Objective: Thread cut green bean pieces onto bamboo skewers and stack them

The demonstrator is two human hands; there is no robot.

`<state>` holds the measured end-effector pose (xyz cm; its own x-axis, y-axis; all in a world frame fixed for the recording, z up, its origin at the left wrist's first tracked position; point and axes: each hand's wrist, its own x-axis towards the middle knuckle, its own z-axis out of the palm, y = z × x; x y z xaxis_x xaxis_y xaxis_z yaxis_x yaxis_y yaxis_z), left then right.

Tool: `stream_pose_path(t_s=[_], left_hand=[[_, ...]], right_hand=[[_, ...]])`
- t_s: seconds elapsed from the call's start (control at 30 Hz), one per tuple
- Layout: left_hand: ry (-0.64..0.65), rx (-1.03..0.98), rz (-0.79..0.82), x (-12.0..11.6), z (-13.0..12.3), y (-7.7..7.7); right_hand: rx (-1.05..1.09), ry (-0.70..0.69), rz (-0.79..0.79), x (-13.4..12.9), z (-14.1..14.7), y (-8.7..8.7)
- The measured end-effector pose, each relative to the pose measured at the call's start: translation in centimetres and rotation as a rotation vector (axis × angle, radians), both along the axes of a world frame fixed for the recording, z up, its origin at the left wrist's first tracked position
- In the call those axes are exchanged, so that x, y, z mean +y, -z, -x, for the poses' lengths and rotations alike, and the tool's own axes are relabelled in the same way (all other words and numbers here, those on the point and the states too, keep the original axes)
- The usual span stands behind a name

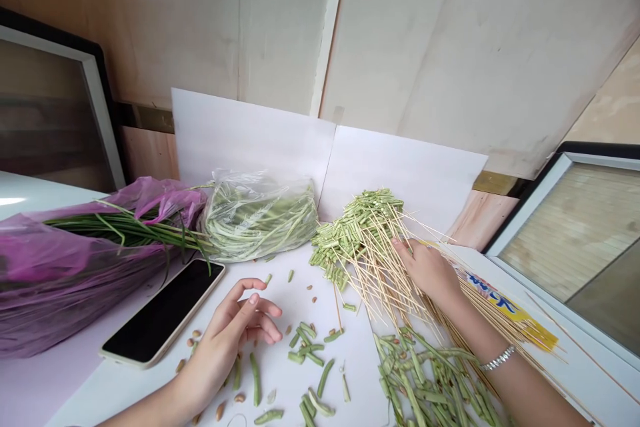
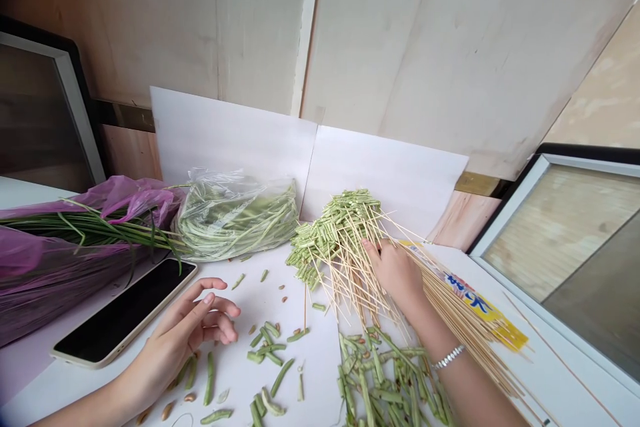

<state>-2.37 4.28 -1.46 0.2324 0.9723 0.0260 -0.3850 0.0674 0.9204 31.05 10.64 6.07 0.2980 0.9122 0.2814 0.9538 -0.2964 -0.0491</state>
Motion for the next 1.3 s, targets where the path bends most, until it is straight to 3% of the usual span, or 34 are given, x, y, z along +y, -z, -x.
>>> stream_pose_path(t_s=[0.27,0.57,0.8,1.0,1.17,1.3], left_hand=[[0.021,-0.02,0.023,0.2,-0.1,0.1],[0.034,0.008,0.013,0.1,0.0,0.1],[0.062,0.028,-0.004,-0.4,-0.8,-0.4],[0.258,0.217,-0.159,-1.6,-1.9,-0.1],[0.314,0.324,-0.249,-1.4,-2.9,-0.5],[0.313,0.246,-0.163,0.0,-5.3,-2.5]], right_hand=[[-0.026,0.056,0.063,0.4,1.5,-0.4],[0.124,-0.023,-0.095,0.5,-0.6,-1.3],[0.451,-0.17,-0.258,-1.4,-2.2,-1.8],[0.88,-0.291,-0.423,-2.5,-2.7,-3.0],[1.119,-0.361,-0.546,-4.4,0.4,-2.2],[1.339,-0.471,-0.309,-8.0,5.8,0.1]])
